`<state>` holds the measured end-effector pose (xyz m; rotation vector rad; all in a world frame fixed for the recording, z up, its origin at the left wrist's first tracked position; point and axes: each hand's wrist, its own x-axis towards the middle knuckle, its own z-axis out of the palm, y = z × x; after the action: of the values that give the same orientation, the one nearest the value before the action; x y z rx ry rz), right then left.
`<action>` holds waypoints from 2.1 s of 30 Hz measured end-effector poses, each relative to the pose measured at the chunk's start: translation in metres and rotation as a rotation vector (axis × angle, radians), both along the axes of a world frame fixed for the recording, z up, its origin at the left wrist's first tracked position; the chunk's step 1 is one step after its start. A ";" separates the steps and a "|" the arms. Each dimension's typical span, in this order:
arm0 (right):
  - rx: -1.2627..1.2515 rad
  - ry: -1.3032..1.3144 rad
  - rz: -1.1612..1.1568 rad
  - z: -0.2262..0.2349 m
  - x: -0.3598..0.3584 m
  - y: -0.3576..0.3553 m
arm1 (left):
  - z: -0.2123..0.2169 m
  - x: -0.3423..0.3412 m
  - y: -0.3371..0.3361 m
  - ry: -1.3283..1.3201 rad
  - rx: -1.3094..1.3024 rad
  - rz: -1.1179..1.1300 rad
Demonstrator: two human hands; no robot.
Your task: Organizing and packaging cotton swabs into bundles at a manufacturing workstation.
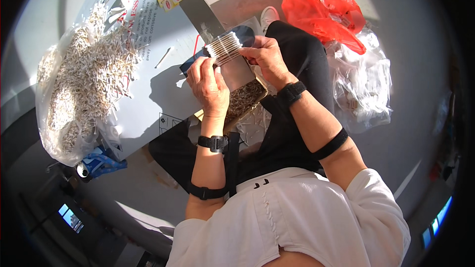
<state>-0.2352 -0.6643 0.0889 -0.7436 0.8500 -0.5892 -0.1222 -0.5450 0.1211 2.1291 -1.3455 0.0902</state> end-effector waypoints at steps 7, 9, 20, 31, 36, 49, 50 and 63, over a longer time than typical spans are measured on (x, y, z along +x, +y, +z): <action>-0.012 0.006 -0.036 -0.004 -0.001 0.000 | 0.003 0.013 -0.017 0.095 -0.031 -0.088; -0.020 0.012 -0.005 -0.004 -0.004 -0.001 | 0.006 0.016 -0.024 0.128 -0.050 -0.125; -0.119 0.060 -0.034 -0.001 -0.001 0.002 | 0.008 0.011 -0.046 0.110 0.099 -0.225; -0.190 0.103 -0.006 -0.004 0.002 0.005 | 0.007 0.008 -0.046 0.071 0.091 -0.230; -0.202 0.166 0.057 -0.007 0.000 0.004 | 0.008 0.004 -0.048 0.086 0.104 -0.194; -0.161 0.103 0.021 0.002 0.000 0.004 | 0.007 0.009 -0.049 0.043 0.100 -0.303; -0.162 0.104 0.019 0.002 -0.002 0.004 | 0.006 0.009 -0.049 0.054 0.088 -0.304; -0.089 0.097 0.005 -0.001 -0.003 0.003 | 0.006 0.012 -0.047 0.113 0.020 -0.322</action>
<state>-0.2381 -0.6611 0.0882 -0.8609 0.9155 -0.5929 -0.1097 -0.5915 0.1276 1.8756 -1.6056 -0.1715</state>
